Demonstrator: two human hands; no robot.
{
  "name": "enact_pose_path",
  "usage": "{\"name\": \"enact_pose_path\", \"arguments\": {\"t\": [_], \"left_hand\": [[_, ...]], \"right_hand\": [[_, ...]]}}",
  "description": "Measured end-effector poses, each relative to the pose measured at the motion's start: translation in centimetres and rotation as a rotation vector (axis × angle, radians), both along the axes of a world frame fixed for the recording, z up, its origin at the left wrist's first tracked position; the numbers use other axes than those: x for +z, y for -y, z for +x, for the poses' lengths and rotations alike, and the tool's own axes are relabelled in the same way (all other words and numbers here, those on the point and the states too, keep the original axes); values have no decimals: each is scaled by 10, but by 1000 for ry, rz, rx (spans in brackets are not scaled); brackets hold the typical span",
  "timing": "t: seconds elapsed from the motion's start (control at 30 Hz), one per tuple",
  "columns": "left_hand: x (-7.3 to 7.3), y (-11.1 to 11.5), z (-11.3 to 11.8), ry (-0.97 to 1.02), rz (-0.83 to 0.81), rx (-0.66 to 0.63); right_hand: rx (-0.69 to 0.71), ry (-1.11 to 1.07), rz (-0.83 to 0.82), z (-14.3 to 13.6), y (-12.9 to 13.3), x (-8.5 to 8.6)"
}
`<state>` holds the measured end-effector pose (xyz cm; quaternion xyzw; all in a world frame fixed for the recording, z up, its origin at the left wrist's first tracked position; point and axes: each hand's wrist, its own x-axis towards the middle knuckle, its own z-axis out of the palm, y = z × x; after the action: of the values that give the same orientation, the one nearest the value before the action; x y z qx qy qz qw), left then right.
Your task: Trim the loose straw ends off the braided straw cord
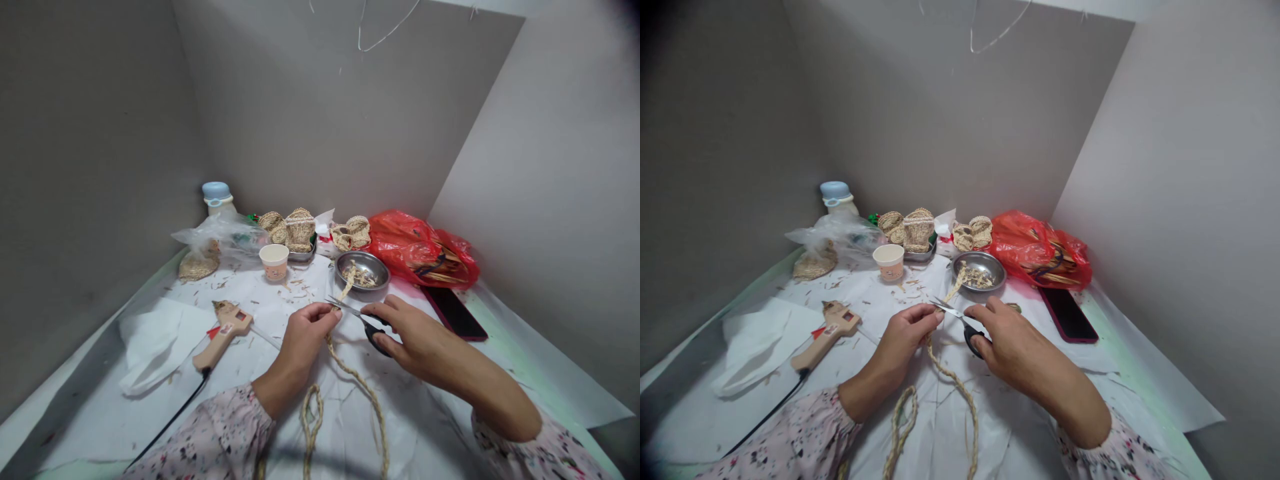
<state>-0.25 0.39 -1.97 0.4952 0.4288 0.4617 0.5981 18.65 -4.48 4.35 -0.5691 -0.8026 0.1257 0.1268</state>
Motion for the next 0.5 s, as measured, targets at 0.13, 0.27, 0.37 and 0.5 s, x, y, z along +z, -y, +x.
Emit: {"name": "enact_pose_path", "arguments": {"t": [0.13, 0.27, 0.37, 0.5], "left_hand": [[-2, -1, 0, -7, 8, -2], [-2, -1, 0, -19, 8, 5], [-2, -1, 0, -28, 13, 3], [-1, -1, 0, -25, -4, 10]], "right_hand": [[13, -8, -9, 2, -2, -2], [21, -20, -1, 3, -4, -5], [30, -32, 3, 4, -4, -7], [31, -36, 9, 4, -4, -8]]}}
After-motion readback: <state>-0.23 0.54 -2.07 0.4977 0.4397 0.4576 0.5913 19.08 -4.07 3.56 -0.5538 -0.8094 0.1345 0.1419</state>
